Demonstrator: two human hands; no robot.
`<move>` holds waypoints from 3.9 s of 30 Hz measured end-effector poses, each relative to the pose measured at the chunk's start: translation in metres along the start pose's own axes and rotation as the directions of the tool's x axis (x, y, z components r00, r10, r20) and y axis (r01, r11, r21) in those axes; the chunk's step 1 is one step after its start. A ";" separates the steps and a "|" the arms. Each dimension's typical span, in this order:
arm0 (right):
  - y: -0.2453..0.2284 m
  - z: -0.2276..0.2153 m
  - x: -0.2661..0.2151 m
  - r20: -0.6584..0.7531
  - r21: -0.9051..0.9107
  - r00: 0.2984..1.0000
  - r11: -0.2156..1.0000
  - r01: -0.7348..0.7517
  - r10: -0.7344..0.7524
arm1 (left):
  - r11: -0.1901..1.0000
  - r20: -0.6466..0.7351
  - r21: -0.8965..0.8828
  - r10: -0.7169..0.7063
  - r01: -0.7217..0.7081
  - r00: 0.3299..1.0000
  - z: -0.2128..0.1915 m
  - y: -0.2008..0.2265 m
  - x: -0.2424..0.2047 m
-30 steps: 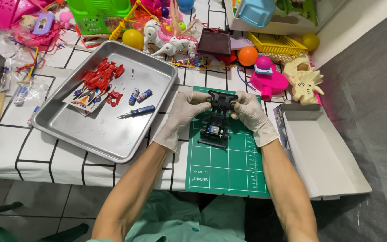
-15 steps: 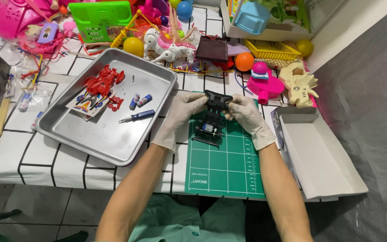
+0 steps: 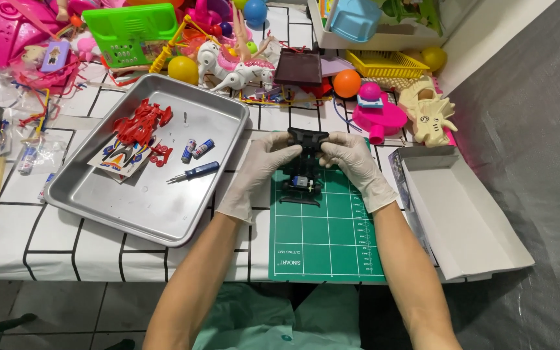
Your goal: The person assembles a red toy car on a green cutting mat. They attach the red body to the black chassis, insert small wheels, and use a blue screwdriver to tighten the components. Finally, the person places the completed toy car into a white box.
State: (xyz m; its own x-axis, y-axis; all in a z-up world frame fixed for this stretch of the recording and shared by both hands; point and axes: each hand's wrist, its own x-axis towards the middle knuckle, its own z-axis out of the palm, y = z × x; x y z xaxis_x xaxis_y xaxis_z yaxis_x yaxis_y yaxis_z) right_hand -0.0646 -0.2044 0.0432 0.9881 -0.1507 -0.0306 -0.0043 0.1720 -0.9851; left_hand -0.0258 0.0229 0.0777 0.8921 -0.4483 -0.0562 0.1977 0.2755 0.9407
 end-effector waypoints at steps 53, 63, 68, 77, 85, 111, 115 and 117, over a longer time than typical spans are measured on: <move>-0.023 0.009 -0.012 -0.098 -0.694 0.965 0.711 0.110 -0.244 | -0.176 -0.200 0.946 0.338 0.270 0.920 -0.241 0.075 0.036; -0.042 0.005 -0.018 -0.080 -0.677 0.899 0.686 0.268 -0.430 | 0.927 -0.039 0.294 0.254 -0.232 0.966 -0.008 0.122 -0.042; -0.064 0.033 -0.037 0.049 -0.187 0.946 0.927 0.325 -0.322 | 0.993 0.023 0.023 0.113 -0.113 0.993 0.027 0.020 0.006; -0.058 0.019 -0.029 0.244 -0.623 0.860 0.607 0.494 -0.449 | 0.994 -0.040 0.097 0.058 -0.054 0.998 0.036 -0.011 0.028; -0.068 0.019 -0.033 0.333 -0.702 0.790 0.424 0.572 -0.514 | 0.998 -0.026 0.048 0.040 -0.038 0.999 0.039 -0.006 0.027; -0.091 0.013 -0.043 -0.003 -0.483 0.961 0.842 0.242 -0.278 | 0.821 0.066 0.546 0.157 -0.168 0.985 0.005 -0.017 0.033; -0.088 0.017 -0.043 0.018 -0.449 0.938 0.835 0.317 -0.346 | 0.976 0.063 0.207 0.055 -0.066 0.997 0.016 -0.012 0.024; -0.083 0.017 -0.040 0.028 -0.520 0.919 0.779 0.350 -0.394 | 0.994 -0.035 0.096 -0.047 0.050 0.998 0.022 0.004 0.016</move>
State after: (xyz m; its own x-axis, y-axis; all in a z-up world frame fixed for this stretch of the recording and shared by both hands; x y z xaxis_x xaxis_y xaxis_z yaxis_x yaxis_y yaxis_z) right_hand -0.1010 -0.1963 0.1288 0.9138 -0.1788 0.3647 0.2625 -0.4254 -0.8661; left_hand -0.0196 -0.0020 0.0883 0.8954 -0.4308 -0.1122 0.2027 0.1701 0.9643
